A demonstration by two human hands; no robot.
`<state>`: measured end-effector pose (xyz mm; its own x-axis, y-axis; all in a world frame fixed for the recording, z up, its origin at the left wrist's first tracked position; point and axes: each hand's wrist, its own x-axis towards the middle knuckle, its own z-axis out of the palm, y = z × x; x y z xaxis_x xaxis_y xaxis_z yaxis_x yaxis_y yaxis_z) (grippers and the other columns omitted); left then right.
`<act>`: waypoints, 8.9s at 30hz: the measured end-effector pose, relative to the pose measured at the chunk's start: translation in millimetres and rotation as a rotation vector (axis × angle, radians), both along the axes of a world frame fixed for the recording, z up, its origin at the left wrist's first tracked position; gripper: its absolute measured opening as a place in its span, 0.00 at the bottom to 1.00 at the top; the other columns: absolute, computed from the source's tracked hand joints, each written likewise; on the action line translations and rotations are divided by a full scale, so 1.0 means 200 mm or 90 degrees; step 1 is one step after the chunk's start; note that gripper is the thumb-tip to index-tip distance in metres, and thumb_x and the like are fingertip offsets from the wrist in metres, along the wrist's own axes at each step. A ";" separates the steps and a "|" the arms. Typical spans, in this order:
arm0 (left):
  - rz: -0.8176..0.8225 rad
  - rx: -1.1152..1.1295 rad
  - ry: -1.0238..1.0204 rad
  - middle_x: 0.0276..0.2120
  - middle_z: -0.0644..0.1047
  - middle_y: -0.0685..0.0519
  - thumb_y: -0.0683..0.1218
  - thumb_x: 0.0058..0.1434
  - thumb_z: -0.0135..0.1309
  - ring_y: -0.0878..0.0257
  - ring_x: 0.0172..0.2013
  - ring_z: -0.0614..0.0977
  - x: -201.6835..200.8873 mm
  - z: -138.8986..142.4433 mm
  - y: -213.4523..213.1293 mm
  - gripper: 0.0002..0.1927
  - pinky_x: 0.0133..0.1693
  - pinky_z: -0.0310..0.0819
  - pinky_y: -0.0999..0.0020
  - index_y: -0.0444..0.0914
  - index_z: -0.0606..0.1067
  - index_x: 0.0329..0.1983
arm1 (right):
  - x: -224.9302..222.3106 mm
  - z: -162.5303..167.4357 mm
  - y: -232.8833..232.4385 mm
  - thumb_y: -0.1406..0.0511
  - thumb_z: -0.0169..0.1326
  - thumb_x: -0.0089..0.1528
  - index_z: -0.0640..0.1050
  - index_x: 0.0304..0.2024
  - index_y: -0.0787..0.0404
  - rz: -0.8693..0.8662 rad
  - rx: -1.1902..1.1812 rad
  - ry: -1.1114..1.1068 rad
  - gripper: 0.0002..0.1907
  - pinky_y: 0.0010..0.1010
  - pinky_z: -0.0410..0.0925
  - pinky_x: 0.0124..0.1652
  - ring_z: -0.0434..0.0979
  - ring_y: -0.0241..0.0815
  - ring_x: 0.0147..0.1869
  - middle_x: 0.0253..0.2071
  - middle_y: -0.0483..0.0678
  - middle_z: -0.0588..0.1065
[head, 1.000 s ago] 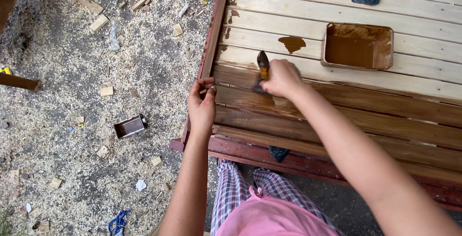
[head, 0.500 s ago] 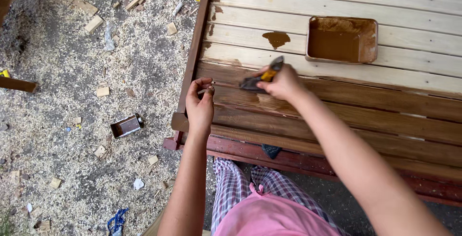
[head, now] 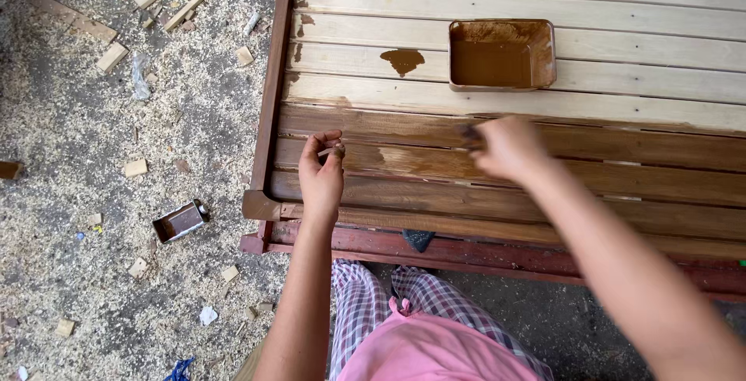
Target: The person applies brown wood stain to the slatted surface of a wooden bench using a wide brush, dipping the brush into a tray of stain and brushing along the planks to coat the bare wood, working across different sections of the bench.
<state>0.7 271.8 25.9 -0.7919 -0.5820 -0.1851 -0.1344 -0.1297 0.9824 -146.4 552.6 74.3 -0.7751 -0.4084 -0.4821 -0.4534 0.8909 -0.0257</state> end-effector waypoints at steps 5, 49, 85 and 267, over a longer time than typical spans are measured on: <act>0.053 0.023 0.010 0.36 0.75 0.58 0.36 0.65 0.50 0.74 0.31 0.70 0.12 0.05 -0.13 0.10 0.30 0.64 0.79 0.37 0.76 0.48 | 0.16 -0.16 -0.81 0.73 0.59 0.57 0.79 0.47 0.57 0.029 -0.241 -0.139 0.15 0.30 0.73 0.28 0.78 0.39 0.28 0.28 0.48 0.77; 0.112 -0.007 0.019 0.34 0.74 0.58 0.36 0.65 0.49 0.74 0.29 0.70 0.19 -0.01 -0.22 0.10 0.29 0.65 0.78 0.37 0.75 0.48 | 0.38 -0.68 -0.24 0.70 0.67 0.54 0.74 0.36 0.61 -0.223 -0.812 -0.137 0.14 0.24 0.70 0.39 0.75 0.32 0.40 0.34 0.42 0.76; 0.044 -0.020 0.010 0.36 0.76 0.57 0.35 0.64 0.49 0.74 0.32 0.72 0.14 0.02 -0.11 0.11 0.33 0.66 0.80 0.36 0.76 0.49 | 0.17 -0.68 0.05 0.72 0.69 0.57 0.75 0.40 0.61 -0.342 -0.888 0.033 0.15 0.26 0.71 0.45 0.76 0.35 0.45 0.42 0.44 0.77; -0.169 -0.005 -0.011 0.41 0.75 0.50 0.33 0.63 0.48 0.66 0.38 0.76 -0.83 0.03 0.44 0.14 0.40 0.73 0.73 0.35 0.75 0.50 | -0.71 0.34 0.37 0.71 0.68 0.55 0.84 0.46 0.57 -0.262 -0.697 -0.105 0.16 0.29 0.73 0.44 0.79 0.36 0.44 0.44 0.48 0.83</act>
<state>-165.1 359.3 32.5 -0.9135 -0.3563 -0.1962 -0.1792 -0.0806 0.9805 -288.6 627.4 143.0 -0.9062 -0.3999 -0.1373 -0.0564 0.4361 -0.8981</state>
